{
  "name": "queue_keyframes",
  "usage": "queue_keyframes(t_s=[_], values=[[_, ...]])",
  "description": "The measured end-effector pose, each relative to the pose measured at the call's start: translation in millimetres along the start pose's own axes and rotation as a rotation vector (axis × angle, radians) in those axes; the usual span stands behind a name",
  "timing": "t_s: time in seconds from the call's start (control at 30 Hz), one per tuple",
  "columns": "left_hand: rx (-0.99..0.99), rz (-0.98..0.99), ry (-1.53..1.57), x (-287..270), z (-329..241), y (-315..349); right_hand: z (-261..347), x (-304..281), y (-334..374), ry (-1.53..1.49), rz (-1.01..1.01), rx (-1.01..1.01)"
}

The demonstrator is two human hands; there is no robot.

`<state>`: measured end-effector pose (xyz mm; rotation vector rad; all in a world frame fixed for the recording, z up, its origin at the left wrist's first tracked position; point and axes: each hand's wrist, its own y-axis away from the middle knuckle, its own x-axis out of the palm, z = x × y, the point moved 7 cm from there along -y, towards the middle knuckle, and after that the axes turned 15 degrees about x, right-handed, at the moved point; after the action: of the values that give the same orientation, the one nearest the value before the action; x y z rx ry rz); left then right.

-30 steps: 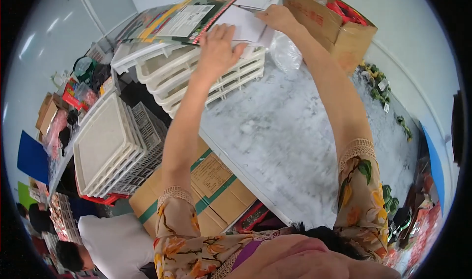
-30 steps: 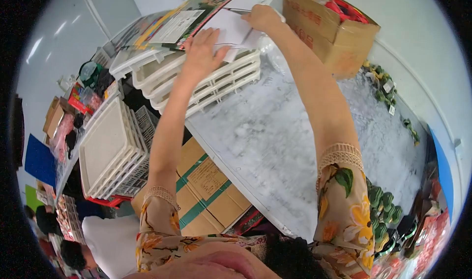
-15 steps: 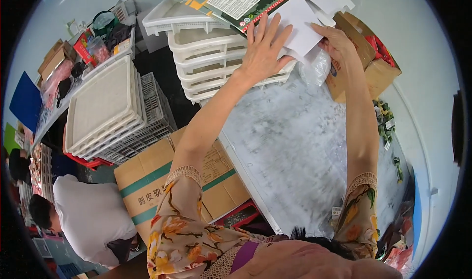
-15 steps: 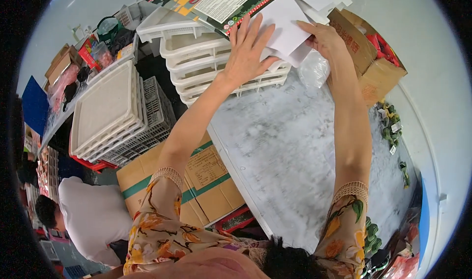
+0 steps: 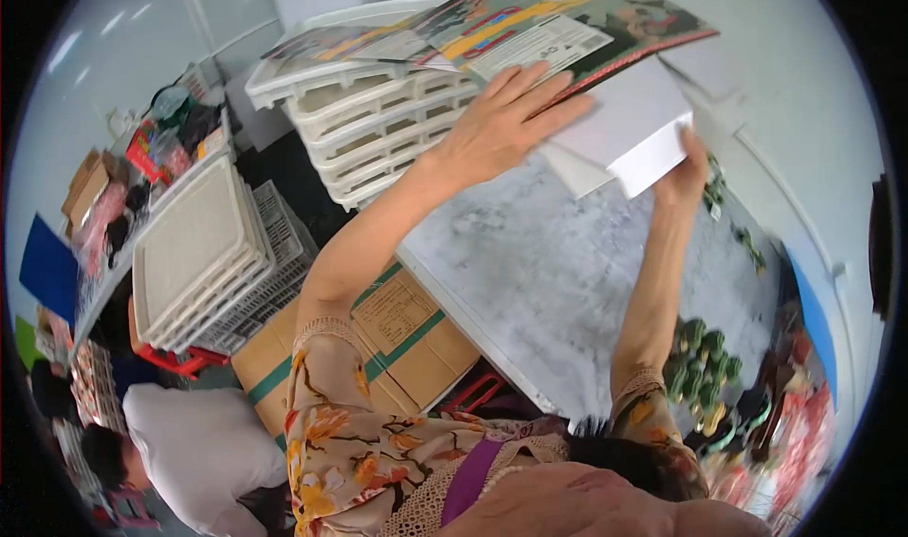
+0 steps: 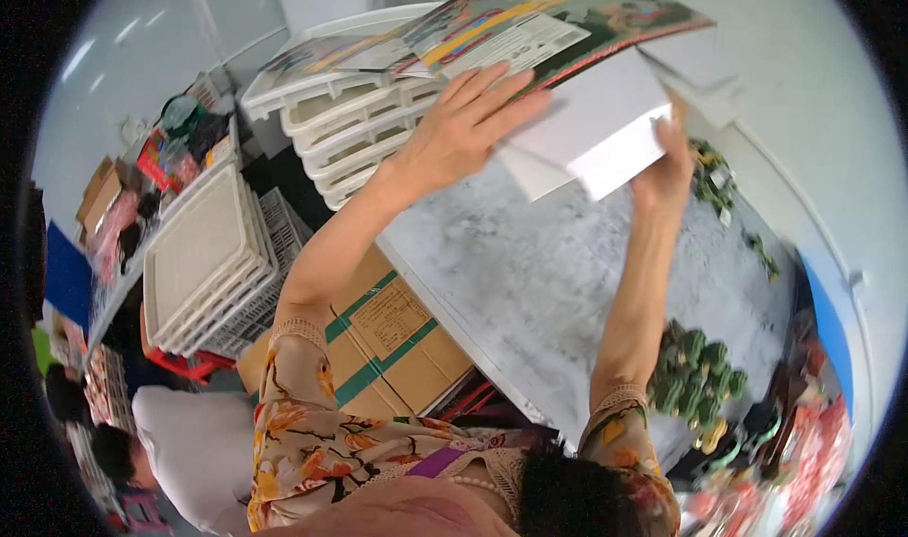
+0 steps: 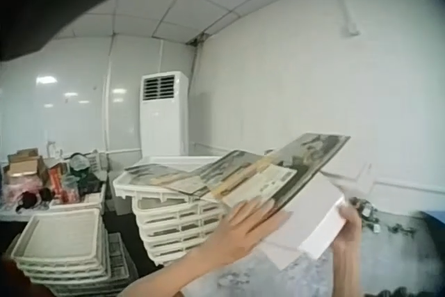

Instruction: Packaging toy dinosaur figurines into plastic trays and placing them into cardboard boxes.

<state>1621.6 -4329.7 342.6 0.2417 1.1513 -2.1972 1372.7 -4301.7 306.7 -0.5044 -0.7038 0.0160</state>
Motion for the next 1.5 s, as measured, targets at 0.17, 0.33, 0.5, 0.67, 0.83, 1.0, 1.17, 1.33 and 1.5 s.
queue_keyframes(t_s=[0.17,0.33,0.5,0.67,0.83,1.0,1.17,1.33,1.5], values=[[0.235,0.040,0.190,-10,-96,-11,-10,-38,95,-0.481,0.163,0.164],[0.330,0.246,0.261,-20,-220,9,-20,-47,167,0.059,-0.021,0.281],[0.503,0.608,0.498,-31,-293,30,-58,-34,232,0.487,-0.114,0.841],[-0.022,0.637,0.683,-37,-225,-6,-96,16,285,0.433,0.382,0.775],[-0.132,0.496,0.302,-34,-127,-41,-77,66,293,0.687,0.610,0.852],[-0.622,0.638,1.155,-1,-145,24,-59,105,315,0.906,1.008,0.516],[-0.497,0.864,1.052,-29,-216,66,-37,123,340,1.236,1.338,0.819],[-0.953,0.783,1.074,-35,-186,75,-33,16,349,0.853,0.435,0.644],[-0.693,0.948,0.801,-29,-164,75,-116,-34,374,0.738,0.098,0.601]])
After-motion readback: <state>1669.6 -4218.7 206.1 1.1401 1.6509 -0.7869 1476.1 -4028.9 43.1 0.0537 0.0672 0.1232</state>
